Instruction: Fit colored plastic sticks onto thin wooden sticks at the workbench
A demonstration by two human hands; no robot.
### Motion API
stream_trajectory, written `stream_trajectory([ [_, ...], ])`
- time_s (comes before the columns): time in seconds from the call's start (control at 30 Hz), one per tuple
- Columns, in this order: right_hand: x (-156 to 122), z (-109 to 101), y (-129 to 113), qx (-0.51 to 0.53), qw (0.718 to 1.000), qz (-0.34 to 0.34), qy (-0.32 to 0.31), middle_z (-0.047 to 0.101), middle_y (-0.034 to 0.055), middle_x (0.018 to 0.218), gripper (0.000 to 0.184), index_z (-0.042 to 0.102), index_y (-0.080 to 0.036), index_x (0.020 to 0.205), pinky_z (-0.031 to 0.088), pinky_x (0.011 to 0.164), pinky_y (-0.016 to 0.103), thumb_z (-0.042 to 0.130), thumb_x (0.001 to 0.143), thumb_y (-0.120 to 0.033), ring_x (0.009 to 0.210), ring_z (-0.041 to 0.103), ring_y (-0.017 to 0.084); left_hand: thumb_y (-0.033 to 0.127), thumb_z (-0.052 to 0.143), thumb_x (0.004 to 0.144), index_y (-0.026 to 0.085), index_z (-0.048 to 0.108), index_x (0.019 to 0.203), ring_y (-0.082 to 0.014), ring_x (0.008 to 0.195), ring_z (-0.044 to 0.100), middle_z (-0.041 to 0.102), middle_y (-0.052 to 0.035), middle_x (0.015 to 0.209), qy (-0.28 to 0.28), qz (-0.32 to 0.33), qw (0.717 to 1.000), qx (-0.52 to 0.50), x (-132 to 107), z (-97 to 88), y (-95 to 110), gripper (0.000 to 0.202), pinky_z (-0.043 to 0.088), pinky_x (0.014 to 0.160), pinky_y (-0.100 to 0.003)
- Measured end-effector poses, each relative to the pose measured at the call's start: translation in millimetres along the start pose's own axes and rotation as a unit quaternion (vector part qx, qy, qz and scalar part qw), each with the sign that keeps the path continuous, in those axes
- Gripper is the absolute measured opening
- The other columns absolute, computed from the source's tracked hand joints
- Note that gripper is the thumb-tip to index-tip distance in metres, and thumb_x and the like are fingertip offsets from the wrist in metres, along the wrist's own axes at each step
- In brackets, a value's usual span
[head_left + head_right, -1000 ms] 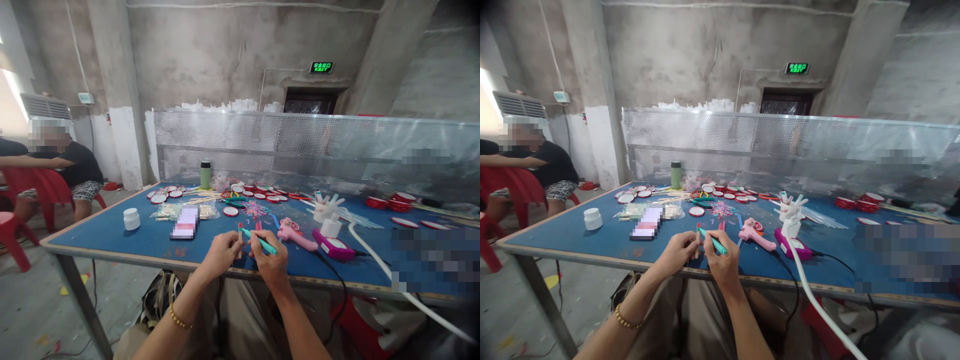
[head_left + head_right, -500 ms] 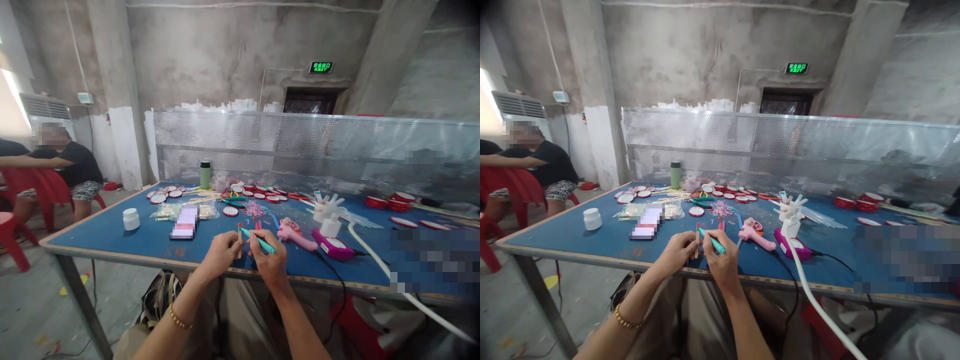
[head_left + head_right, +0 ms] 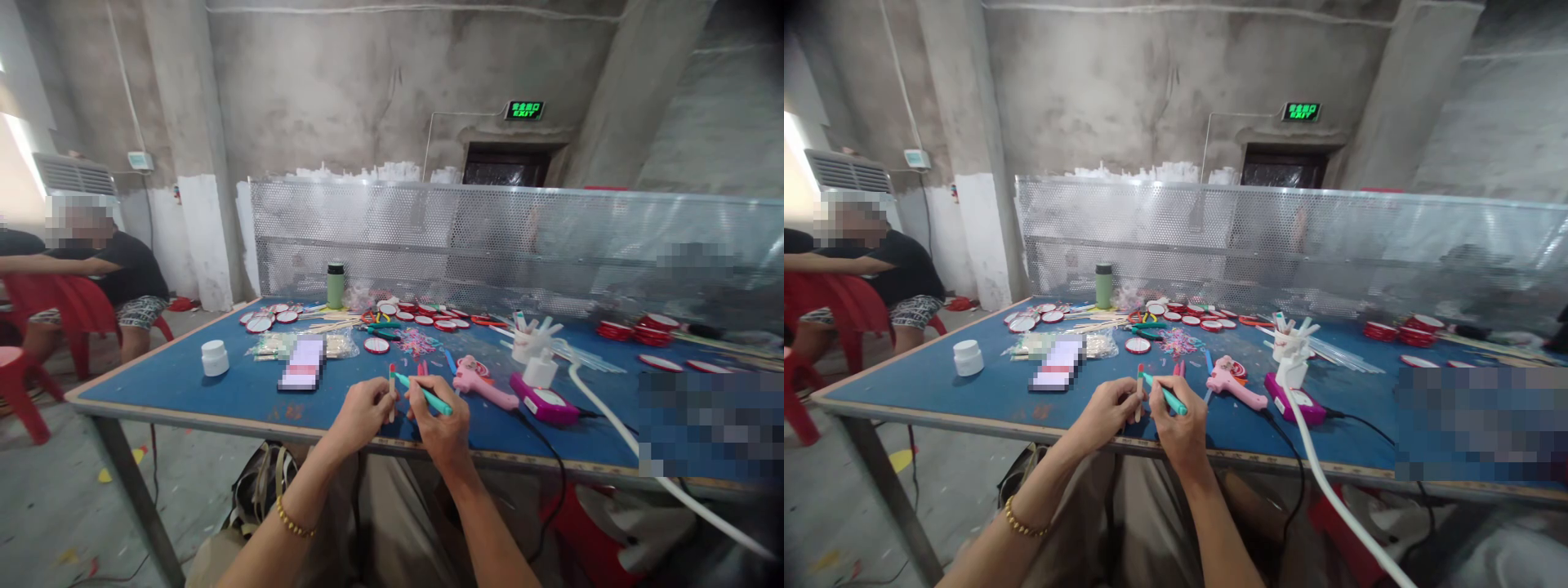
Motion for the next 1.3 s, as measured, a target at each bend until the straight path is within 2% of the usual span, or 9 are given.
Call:
stream_trajectory([
  [0.7,0.9,1.8,-5.2,-0.003,1.000,-0.011,-0.017,0.068,-0.0002,0.070,0.016,0.063,-0.020,0.084,0.052,0.051,0.021,0.054,0.094,-0.029,0.055,0.065,0.013,0.028,0.044,0.087,0.017,0.054,0.068,-0.0110,0.055,0.052,0.059,0.0008,0.058,-0.001,-0.001,1.000,0.000,0.5,0.6,-1.3,0.024,0.037,0.057,-0.020],
  [1.3,-1.7,-0.2,-1.6,-0.007,1.000,-0.014,-0.006,0.068,0.0000,0.070,0.015,0.064,-0.021,0.084,0.052,0.052,0.021,0.055,0.093,-0.028,0.057,0.066,0.013,0.031,0.044,0.089,0.017,0.053,0.062,-0.0107,0.055,0.052,0.059,0.0005,0.057,-0.001,-0.002,1.000,0.001,-0.1,-0.3,1.7,0.031,0.037,0.058,-0.020],
])
Point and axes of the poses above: each hand's wrist, its own x-axis towards the middle knuckle, its own z-axis out of the palm, y = z × x, the point moved 9 cm from there along x, towards the middle knuckle
